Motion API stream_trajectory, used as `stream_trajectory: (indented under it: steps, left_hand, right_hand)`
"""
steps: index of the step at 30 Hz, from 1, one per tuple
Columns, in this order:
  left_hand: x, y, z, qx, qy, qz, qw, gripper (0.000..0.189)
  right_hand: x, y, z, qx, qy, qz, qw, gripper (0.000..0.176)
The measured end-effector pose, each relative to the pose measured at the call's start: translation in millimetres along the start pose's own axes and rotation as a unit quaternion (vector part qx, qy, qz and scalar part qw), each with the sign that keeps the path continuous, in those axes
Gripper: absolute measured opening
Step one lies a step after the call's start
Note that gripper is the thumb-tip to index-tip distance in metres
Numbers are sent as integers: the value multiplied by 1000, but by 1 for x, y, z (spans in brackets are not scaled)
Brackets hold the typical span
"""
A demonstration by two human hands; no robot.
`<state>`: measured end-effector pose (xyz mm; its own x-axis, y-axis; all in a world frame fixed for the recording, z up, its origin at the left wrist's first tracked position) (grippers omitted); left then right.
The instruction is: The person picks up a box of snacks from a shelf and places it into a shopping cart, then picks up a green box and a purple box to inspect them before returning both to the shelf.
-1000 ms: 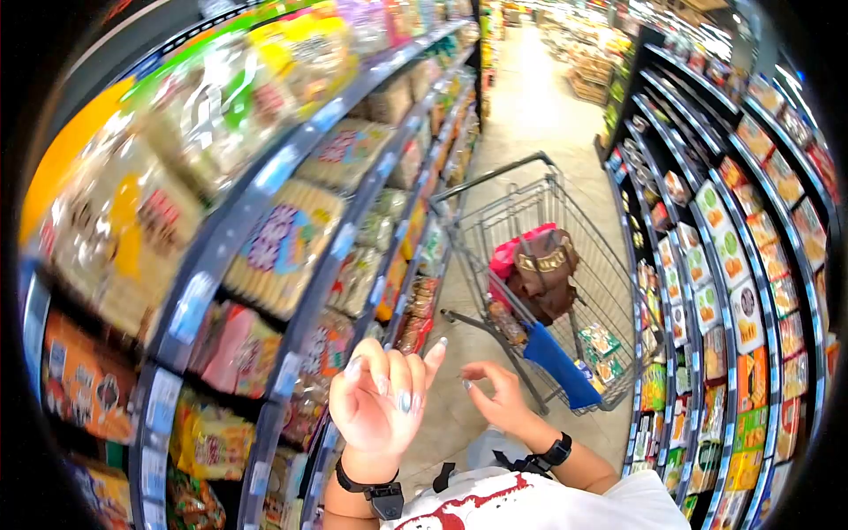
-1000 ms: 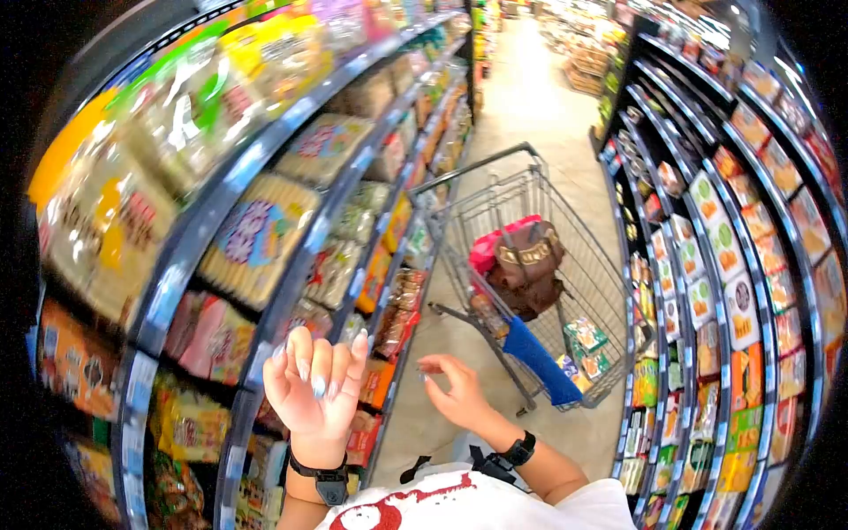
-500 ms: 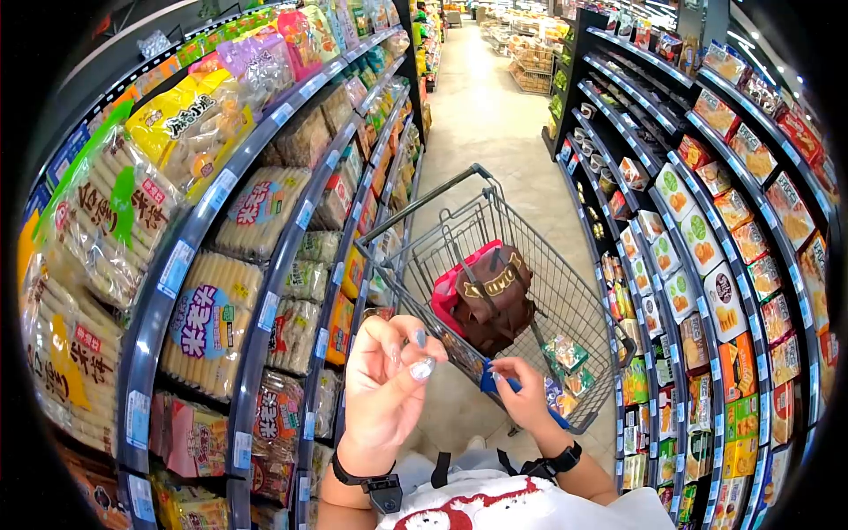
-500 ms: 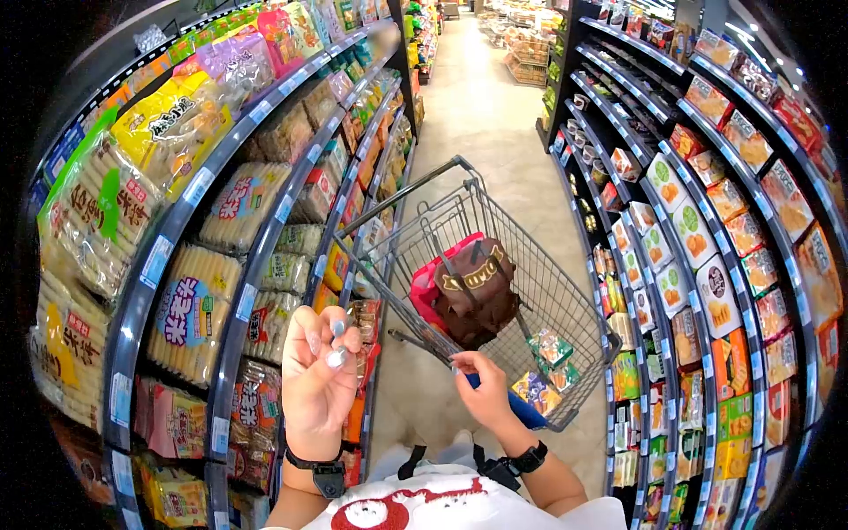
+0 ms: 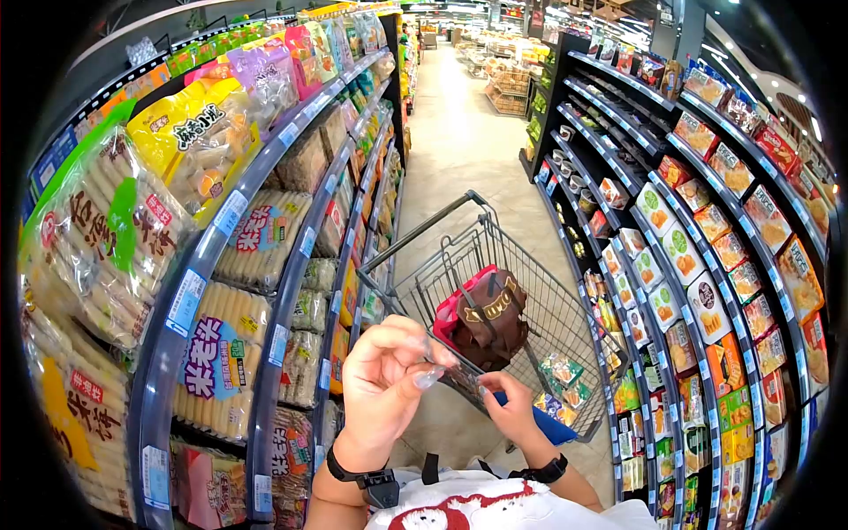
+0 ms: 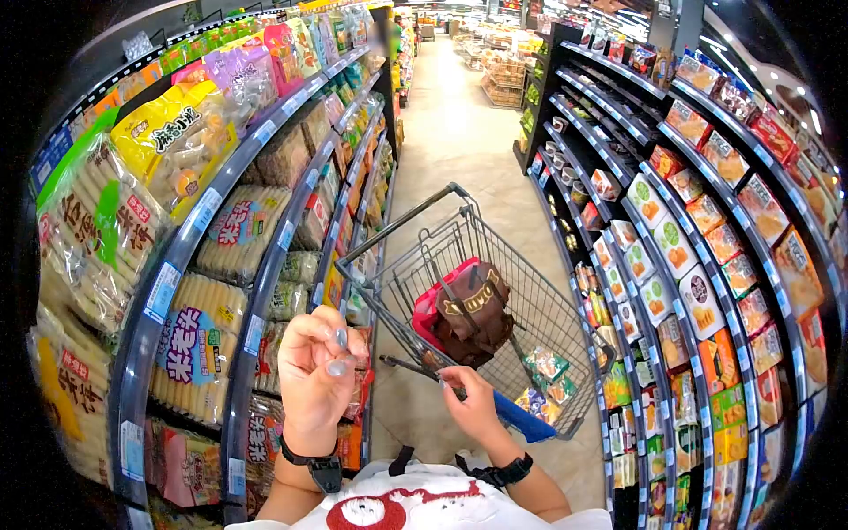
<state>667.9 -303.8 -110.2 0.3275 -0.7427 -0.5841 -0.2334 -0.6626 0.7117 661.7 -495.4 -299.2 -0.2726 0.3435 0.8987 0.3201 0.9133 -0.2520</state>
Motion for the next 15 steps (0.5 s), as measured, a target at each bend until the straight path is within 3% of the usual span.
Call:
stream_trajectory:
  steps: [9, 15]
  left_hand:
    - [-4, -6, -6, -5, -29, -65, 997, 20]
    - [12, -1, -5, 57, 6, -110, 992, 13]
  right_hand:
    - [3, 0, 14, -44, 11, 20, 999, 20]
    - [-8, -19, 33, -89, 37, 43, 994, 21]
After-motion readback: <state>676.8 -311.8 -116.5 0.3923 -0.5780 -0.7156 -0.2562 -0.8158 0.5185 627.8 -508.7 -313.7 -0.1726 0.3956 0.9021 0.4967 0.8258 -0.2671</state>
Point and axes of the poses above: each hand's wrist, its own z-axis away from the middle knuckle, its own y-axis out of the palm, x = y × z, the point moved 10 cm from there along -z, towards the middle knuckle, and after that the axes turned 14 degrees about -x, right-handed, at the moved point
